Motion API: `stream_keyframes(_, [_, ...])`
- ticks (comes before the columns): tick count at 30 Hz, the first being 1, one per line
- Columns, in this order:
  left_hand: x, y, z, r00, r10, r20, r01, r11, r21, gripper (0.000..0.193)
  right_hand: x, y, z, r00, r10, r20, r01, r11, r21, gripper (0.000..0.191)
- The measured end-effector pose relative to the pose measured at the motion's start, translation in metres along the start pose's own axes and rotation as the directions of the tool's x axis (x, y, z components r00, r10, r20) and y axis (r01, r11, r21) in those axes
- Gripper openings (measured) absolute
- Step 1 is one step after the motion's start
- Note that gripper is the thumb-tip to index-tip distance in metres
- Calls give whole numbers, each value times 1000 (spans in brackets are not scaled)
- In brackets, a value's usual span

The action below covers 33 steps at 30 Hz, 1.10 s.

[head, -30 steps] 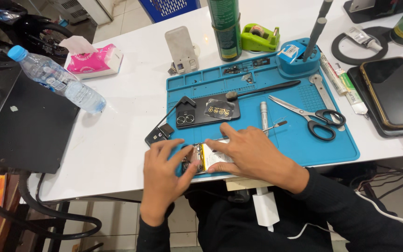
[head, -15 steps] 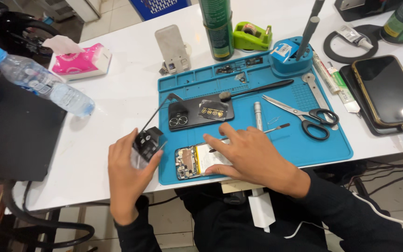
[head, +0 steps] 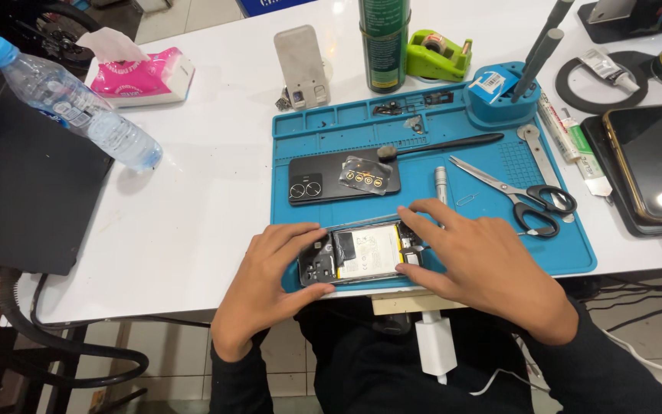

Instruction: The person repairs smartphones at a workbench. They pry open a phone, work on its battery and internal components with a screwdriver and tweezers, then hold a second phone and use the screwdriver to work on its internal parts, moving between the two devices on the mat.

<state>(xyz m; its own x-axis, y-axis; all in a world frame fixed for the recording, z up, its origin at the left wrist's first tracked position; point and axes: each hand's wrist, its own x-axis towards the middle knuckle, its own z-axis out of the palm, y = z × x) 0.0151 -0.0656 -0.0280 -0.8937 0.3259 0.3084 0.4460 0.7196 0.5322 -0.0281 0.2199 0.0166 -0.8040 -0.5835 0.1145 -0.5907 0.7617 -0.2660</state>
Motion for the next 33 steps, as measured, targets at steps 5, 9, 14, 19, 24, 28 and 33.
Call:
stream_keyframes(5, [-2, -6, -4, 999, 18, 47, -17, 999, -35, 71, 2, 9, 7, 997, 47, 68, -47, 999, -1, 68])
stream_keyframes(9, [-2, -8, -3, 998, 2, 65, 1, 999, -44, 76, 1, 15, 9, 996, 34, 87, -36, 999, 25, 63])
stream_keyframes(14, [0, -8, -4, 998, 17, 64, -15, 1000, -22, 75, -1, 18, 11, 999, 22, 35, -23, 999, 35, 47])
stream_keyframes(19, [8, -4, -6, 994, -1, 108, 1, 1000, -1, 81, 1, 22, 12, 1000, 1, -8, -1, 998, 67, 42])
stream_keyframes(24, [18, 1, -11, 977, -64, 205, 63, 998, 12, 88, 8, 22, 10, 994, 43, 102, -52, 995, 89, 49])
stream_keyframes(28, [32, 2, -17, 941, -113, 320, 96, 993, 67, 87, 11, 21, 9, 990, 70, 122, -87, 987, 135, 47])
stream_keyframes(33, [47, 2, -19, 924, -73, 374, 35, 993, 109, 85, 10, 22, 9, 1000, 18, 8, -19, 965, 262, 42])
